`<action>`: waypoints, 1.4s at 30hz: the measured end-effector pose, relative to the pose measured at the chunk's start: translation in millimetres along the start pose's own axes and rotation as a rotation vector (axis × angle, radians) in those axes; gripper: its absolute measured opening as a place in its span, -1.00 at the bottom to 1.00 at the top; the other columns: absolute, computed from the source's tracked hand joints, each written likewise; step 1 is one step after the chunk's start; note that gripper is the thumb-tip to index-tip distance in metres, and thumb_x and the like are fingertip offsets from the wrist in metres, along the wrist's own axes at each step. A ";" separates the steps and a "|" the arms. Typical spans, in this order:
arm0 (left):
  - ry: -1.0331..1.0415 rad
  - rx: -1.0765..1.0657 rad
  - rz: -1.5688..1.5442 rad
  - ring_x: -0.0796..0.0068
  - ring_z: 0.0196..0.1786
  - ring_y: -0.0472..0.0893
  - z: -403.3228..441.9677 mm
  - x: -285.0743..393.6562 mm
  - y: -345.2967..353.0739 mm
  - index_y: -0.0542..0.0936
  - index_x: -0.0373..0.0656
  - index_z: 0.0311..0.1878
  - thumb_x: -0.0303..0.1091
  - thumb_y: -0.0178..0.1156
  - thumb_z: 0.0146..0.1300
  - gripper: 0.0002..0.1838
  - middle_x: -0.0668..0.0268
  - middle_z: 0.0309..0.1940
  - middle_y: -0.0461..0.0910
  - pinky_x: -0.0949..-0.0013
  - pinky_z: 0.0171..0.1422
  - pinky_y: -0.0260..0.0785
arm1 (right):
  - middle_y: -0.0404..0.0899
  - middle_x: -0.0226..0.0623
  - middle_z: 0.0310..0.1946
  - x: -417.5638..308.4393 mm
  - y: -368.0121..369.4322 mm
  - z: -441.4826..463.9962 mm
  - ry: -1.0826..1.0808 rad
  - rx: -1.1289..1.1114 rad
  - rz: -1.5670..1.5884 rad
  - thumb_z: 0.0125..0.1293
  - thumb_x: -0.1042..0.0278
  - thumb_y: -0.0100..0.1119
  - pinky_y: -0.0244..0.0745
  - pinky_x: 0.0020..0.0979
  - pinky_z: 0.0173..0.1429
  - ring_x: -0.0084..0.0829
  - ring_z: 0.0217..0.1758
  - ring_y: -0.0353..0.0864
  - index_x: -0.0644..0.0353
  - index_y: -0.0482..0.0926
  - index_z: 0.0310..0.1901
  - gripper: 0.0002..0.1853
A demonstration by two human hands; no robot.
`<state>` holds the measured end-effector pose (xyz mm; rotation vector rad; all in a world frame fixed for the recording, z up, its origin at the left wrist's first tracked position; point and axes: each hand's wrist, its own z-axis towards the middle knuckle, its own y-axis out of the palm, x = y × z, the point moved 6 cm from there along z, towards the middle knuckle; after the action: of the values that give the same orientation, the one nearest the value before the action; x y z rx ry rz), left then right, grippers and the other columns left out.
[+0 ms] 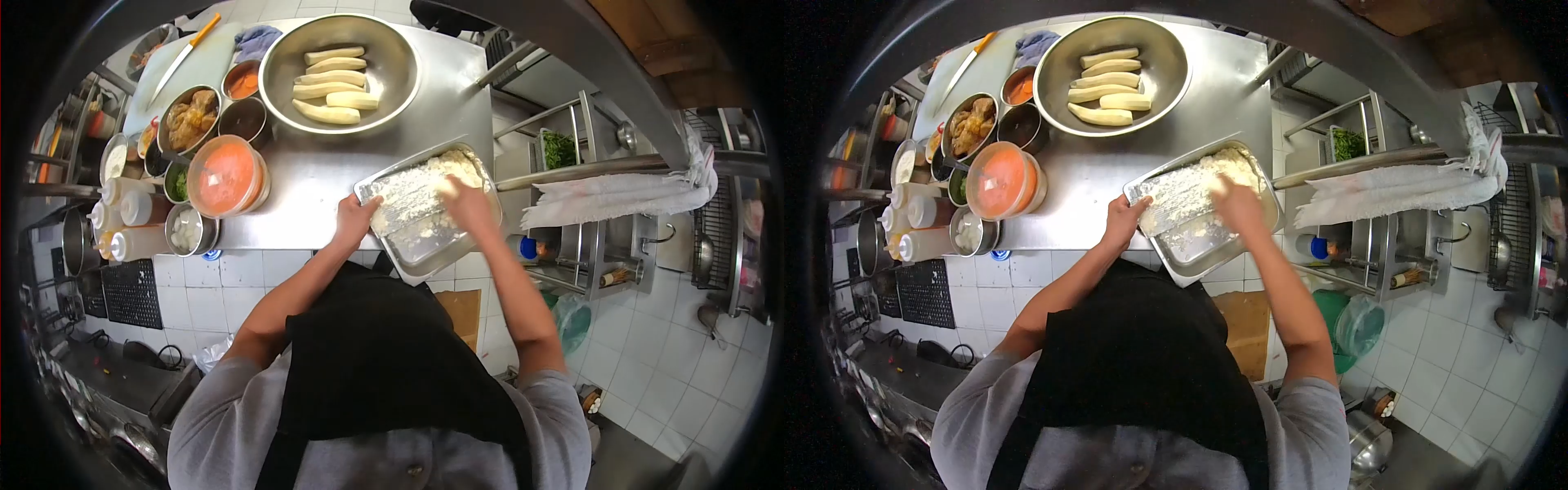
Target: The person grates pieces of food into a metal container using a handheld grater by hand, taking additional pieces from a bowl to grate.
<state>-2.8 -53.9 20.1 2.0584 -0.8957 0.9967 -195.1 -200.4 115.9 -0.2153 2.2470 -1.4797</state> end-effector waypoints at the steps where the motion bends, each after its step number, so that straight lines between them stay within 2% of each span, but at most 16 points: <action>1: 0.021 0.006 0.001 0.60 -0.37 0.63 0.5 -0.4 0.4 0.62 -0.35 -0.03 -0.44 0.27 0.34 -0.78 0.26 -0.29 0.70 0.47 -0.34 0.51 | 0.71 0.04 -0.27 -32.4 8.0 -15.4 -0.098 -0.038 -0.058 0.34 -0.03 0.18 0.61 -0.07 -0.04 -0.02 -0.19 0.72 -0.04 0.51 0.32 -0.45; 2: 0.040 0.017 0.002 0.60 -0.39 0.63 0.2 -1.7 -1.1 0.62 -0.35 -0.03 -0.43 0.27 0.34 -0.78 0.26 -0.30 0.70 0.47 -0.37 0.50 | 0.71 0.02 -0.27 -39.2 42.5 -21.0 -0.154 -0.120 -0.120 0.33 -0.03 0.19 0.60 -0.08 -0.04 0.00 -0.19 0.72 -0.11 0.51 0.32 -0.46; 4: 0.021 0.014 -0.029 0.59 -0.35 0.64 -3.4 0.3 -3.1 0.62 -0.34 -0.02 -0.43 0.27 0.33 -0.78 0.25 -0.28 0.70 0.46 -0.32 0.52 | 0.72 0.01 -0.30 -81.0 17.1 -45.8 -0.246 -0.125 -0.081 0.32 -0.03 0.21 0.61 -0.10 -0.04 -0.04 -0.18 0.73 -0.14 0.52 0.31 -0.47; 7: -0.065 0.000 0.000 0.59 -0.30 0.65 -10.3 4.8 -2.4 0.62 -0.34 -0.03 -0.43 0.27 0.34 -0.79 0.26 -0.25 0.71 0.47 -0.23 0.53 | 0.71 0.00 -0.37 -1.0 0.8 -0.7 0.063 0.013 0.012 0.31 -0.07 0.21 0.62 -0.10 -0.07 -0.10 -0.21 0.74 -0.15 0.49 0.33 -0.43; 10: -0.073 -0.029 0.052 0.60 -0.27 0.65 -1.4 5.6 0.9 0.62 -0.33 -0.04 -0.44 0.27 0.34 -0.80 0.27 -0.24 0.71 0.47 -0.20 0.54 | 0.70 0.01 -0.37 -1.7 -3.3 7.0 0.025 0.086 -0.073 0.33 -0.04 0.18 0.62 -0.06 -0.10 -0.01 -0.25 0.73 -0.08 0.51 0.31 -0.45; 14: 0.043 -0.001 0.013 0.60 -0.30 0.65 2.8 -10.3 -6.1 0.62 -0.34 -0.04 -0.44 0.28 0.34 -0.80 0.27 -0.25 0.71 0.48 -0.24 0.53 | 0.70 0.02 -0.36 -88.8 17.6 -48.4 -0.302 -0.054 -0.119 0.34 -0.05 0.17 0.61 -0.03 -0.08 0.04 -0.24 0.72 -0.16 0.47 0.35 -0.44; 18: -0.050 -0.001 0.032 0.60 -0.29 0.65 -11.1 3.0 -4.2 0.62 -0.35 -0.03 -0.45 0.27 0.34 -0.79 0.27 -0.23 0.71 0.46 -0.22 0.54 | 0.71 -0.01 -0.35 5.3 -1.1 2.4 0.075 -0.014 0.011 0.33 -0.04 0.20 0.64 -0.10 -0.12 -0.05 -0.27 0.73 -0.12 0.46 0.36 -0.42; 20: -0.063 -0.015 0.060 0.59 -0.29 0.65 -4.0 6.2 -0.5 0.62 -0.36 -0.02 -0.45 0.27 0.34 -0.79 0.27 -0.23 0.71 0.46 -0.21 0.54 | 0.71 -0.04 -0.38 10.5 0.3 7.1 0.063 0.039 0.009 0.32 -0.04 0.22 0.64 -0.12 -0.12 -0.07 -0.28 0.73 -0.12 0.48 0.35 -0.42; 24: 0.055 0.027 0.000 0.60 -0.37 0.64 2.2 -4.8 -2.8 0.62 -0.34 -0.08 -0.42 0.28 0.34 -0.81 0.27 -0.28 0.70 0.46 -0.33 0.52 | 0.70 -0.01 -0.37 -92.2 24.8 -55.7 -0.322 -0.048 -0.038 0.33 0.02 0.18 0.62 -0.05 -0.11 0.03 -0.26 0.72 -0.17 0.46 0.35 -0.46; 26: 0.047 0.012 -0.006 0.59 -0.40 0.64 -1.1 -3.0 -3.0 0.62 -0.33 -0.10 -0.41 0.28 0.34 -0.82 0.28 -0.31 0.70 0.46 -0.41 0.50 | 0.71 -0.03 -0.37 -61.4 24.6 -38.2 -0.131 -0.085 -0.025 0.34 0.02 0.17 0.61 -0.04 -0.12 -0.01 -0.24 0.73 -0.11 0.45 0.36 -0.44; 28: 0.012 0.001 0.000 0.58 -0.41 0.64 -7.1 0.6 -3.9 0.62 -0.33 -0.09 -0.41 0.28 0.34 -0.81 0.27 -0.32 0.69 0.46 -0.43 0.49 | 0.71 -0.01 -0.37 10.1 12.3 -2.3 0.041 0.053 -0.050 0.34 0.01 0.16 0.61 -0.05 -0.13 -0.03 -0.23 0.73 -0.09 0.44 0.36 -0.44; 31: 0.015 -0.007 0.030 0.57 -0.44 0.63 -5.7 6.8 -1.2 0.61 -0.33 -0.08 -0.39 0.28 0.34 -0.80 0.27 -0.35 0.69 0.46 -0.48 0.48 | 0.71 -0.02 -0.36 14.1 -6.6 3.2 0.041 0.084 -0.131 0.34 0.00 0.16 0.61 -0.05 -0.11 -0.05 -0.23 0.74 -0.11 0.44 0.37 -0.43; 35: 0.080 0.000 -0.059 0.52 -0.49 0.67 -5.0 5.7 0.4 0.61 -0.37 -0.08 -0.39 0.25 0.33 -0.77 0.21 -0.40 0.69 0.43 -0.57 0.51 | 0.71 -0.02 -0.32 -66.8 21.8 -35.1 -0.180 -0.087 -0.114 0.35 -0.03 0.15 0.60 -0.05 -0.05 -0.01 -0.22 0.72 -0.14 0.47 0.35 -0.45; 37: 0.040 -0.004 -0.033 0.55 -0.48 0.64 -12.6 7.5 2.7 0.61 -0.35 -0.07 -0.38 0.26 0.33 -0.78 0.24 -0.38 0.69 0.46 -0.54 0.48 | 0.71 0.01 -0.30 -37.4 22.8 -25.5 0.030 -0.170 0.056 0.35 -0.03 0.16 0.60 -0.05 -0.03 0.01 -0.20 0.72 -0.13 0.49 0.33 -0.47; 40: 0.017 0.000 0.014 0.59 -0.47 0.62 -7.9 1.5 -2.0 0.61 -0.33 -0.07 -0.38 0.27 0.34 -0.78 0.28 -0.37 0.68 0.48 -0.52 0.45 | 0.69 0.03 -0.33 12.6 -9.6 8.8 0.014 0.084 0.023 0.33 -0.01 0.18 0.60 -0.05 -0.03 0.00 -0.19 0.71 -0.09 0.49 0.34 -0.45; 42: 0.054 0.001 0.000 0.58 -0.47 0.62 -0.9 -1.0 -0.7 0.61 -0.33 -0.07 -0.38 0.27 0.34 -0.79 0.29 -0.38 0.68 0.47 -0.52 0.46 | 0.69 0.04 -0.34 -16.7 -0.9 2.3 -0.037 0.052 0.001 0.33 0.00 0.18 0.60 -0.05 -0.03 0.01 -0.19 0.71 -0.07 0.49 0.33 -0.45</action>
<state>-3.0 -52.4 19.5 2.0224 -0.8679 1.0482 -179.3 -196.7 120.5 -0.2242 2.1768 -1.5193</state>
